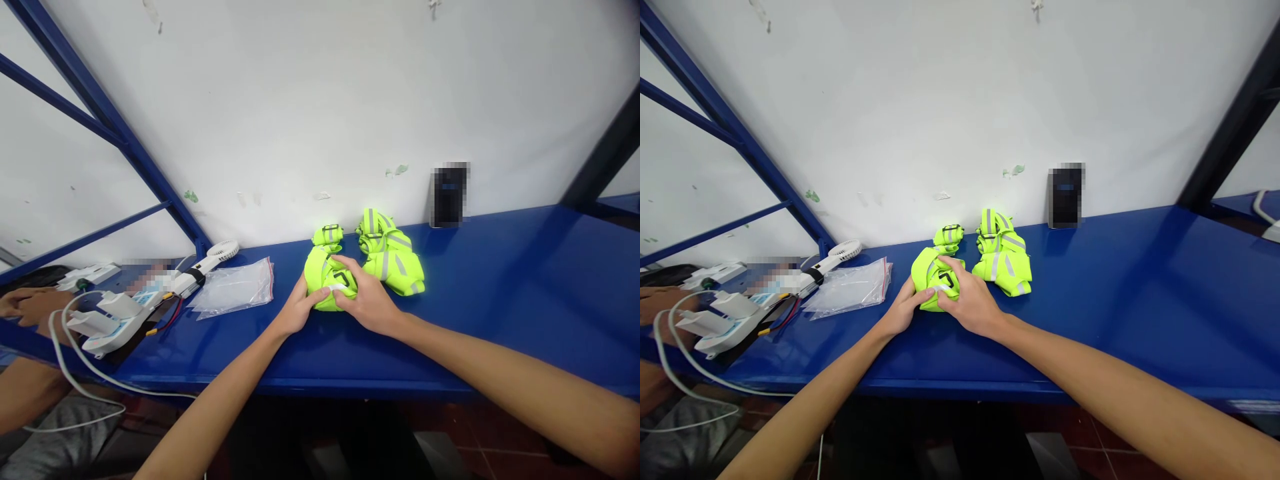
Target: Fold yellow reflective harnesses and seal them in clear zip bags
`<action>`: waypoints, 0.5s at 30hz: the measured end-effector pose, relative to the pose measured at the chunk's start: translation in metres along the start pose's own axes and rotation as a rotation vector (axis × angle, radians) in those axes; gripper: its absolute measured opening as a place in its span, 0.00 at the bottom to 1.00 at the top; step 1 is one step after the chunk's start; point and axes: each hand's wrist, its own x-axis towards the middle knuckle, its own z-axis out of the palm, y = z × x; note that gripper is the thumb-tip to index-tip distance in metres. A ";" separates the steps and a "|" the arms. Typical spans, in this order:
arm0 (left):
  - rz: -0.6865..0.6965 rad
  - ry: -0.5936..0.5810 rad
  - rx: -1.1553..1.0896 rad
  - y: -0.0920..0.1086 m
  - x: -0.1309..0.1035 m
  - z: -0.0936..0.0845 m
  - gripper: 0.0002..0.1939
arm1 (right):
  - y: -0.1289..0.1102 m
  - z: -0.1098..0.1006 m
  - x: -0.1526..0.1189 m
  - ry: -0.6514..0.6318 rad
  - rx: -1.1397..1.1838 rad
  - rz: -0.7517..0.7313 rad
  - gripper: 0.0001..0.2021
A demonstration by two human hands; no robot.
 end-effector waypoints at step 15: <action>0.251 0.130 0.686 -0.006 -0.003 -0.012 0.45 | 0.011 -0.007 0.008 -0.118 0.462 0.145 0.43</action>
